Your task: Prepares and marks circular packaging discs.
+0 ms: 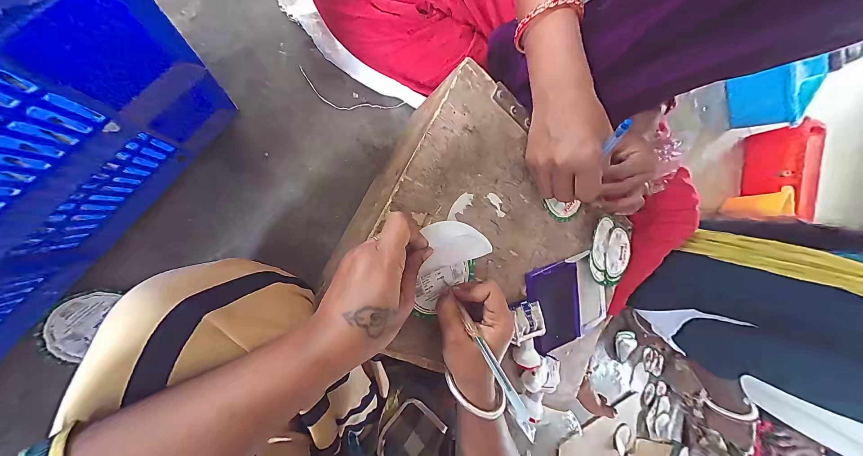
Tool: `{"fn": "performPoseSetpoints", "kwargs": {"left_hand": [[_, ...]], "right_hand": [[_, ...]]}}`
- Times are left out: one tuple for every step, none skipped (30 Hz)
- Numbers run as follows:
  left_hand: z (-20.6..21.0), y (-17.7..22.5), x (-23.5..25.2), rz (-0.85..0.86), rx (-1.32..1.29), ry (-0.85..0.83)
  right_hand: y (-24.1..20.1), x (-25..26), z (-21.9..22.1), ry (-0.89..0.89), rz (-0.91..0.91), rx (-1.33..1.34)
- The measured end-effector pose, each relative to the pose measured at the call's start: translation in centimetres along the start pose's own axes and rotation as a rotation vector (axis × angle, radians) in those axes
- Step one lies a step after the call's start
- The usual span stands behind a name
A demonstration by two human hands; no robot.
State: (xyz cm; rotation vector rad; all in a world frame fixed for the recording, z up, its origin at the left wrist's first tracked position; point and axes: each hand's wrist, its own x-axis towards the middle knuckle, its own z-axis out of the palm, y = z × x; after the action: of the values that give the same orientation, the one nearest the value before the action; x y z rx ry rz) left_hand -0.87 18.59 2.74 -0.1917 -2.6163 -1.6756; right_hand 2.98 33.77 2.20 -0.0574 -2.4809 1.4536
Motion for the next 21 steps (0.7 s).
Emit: {"fn": "performPoseSetpoints", "kwargs": {"left_hand": [[0.00,0.00,0.01,0.002,-0.002,0.002],[-0.01,0.01,0.04,0.002,-0.002,0.003],[-0.04,0.03,0.06,-0.003,0.001,0.002],[-0.09,0.09,0.02,-0.014,0.003,-0.004],[-0.14,0.18,-0.02,-0.027,0.004,-0.012],[-0.16,0.28,-0.05,-0.040,0.006,-0.022],[-0.18,0.34,-0.02,-0.046,0.006,-0.028],[-0.20,0.37,0.04,-0.050,0.004,-0.031],[-0.15,0.33,0.06,-0.048,0.001,-0.023],[-0.12,0.29,0.04,-0.046,0.001,-0.017],[-0.09,0.26,-0.01,-0.043,0.000,-0.012],[-0.06,0.30,-0.05,-0.044,0.001,-0.008],[-0.04,0.35,-0.02,-0.044,0.001,-0.006],[-0.03,0.38,0.02,-0.044,0.002,-0.006],[-0.05,0.38,0.04,-0.044,0.002,-0.008],[-0.08,0.33,0.06,-0.040,0.003,-0.008],[-0.09,0.27,0.05,-0.035,0.005,-0.006],[-0.07,0.24,0.00,-0.031,0.010,-0.007],[-0.07,0.28,-0.04,-0.033,0.015,-0.013],[-0.06,0.29,-0.01,-0.033,0.018,-0.016],[-0.08,0.33,0.07,-0.038,0.021,-0.022]], "right_hand": [[0.03,0.03,0.04,0.005,0.000,0.006],[0.05,0.09,0.01,-0.003,-0.002,0.016],[0.07,0.19,-0.06,-0.020,0.003,0.029],[0.07,0.23,-0.12,-0.028,0.014,0.041],[0.07,0.23,-0.12,-0.018,0.025,0.045],[0.06,0.20,-0.10,-0.003,0.030,0.037],[0.02,0.20,-0.04,0.012,0.030,0.031],[-0.01,0.25,-0.02,0.009,0.027,0.028],[-0.02,0.31,-0.08,-0.012,0.025,0.032],[-0.01,0.32,-0.16,-0.035,0.028,0.039],[0.00,0.30,-0.20,-0.043,0.035,0.049],[-0.01,0.26,-0.19,-0.038,0.039,0.058],[-0.01,0.25,-0.13,-0.021,0.039,0.064],[-0.01,0.28,-0.07,-0.001,0.034,0.071],[0.00,0.25,-0.02,0.012,0.031,0.089],[0.01,0.22,0.01,0.015,0.031,0.107],[0.01,0.22,0.02,0.008,0.034,0.113],[0.00,0.23,0.04,-0.003,0.038,0.112],[-0.05,0.21,0.03,-0.014,0.043,0.107],[-0.10,0.21,-0.01,-0.023,0.047,0.096],[-0.15,0.27,0.04,-0.017,0.052,0.087]]}}
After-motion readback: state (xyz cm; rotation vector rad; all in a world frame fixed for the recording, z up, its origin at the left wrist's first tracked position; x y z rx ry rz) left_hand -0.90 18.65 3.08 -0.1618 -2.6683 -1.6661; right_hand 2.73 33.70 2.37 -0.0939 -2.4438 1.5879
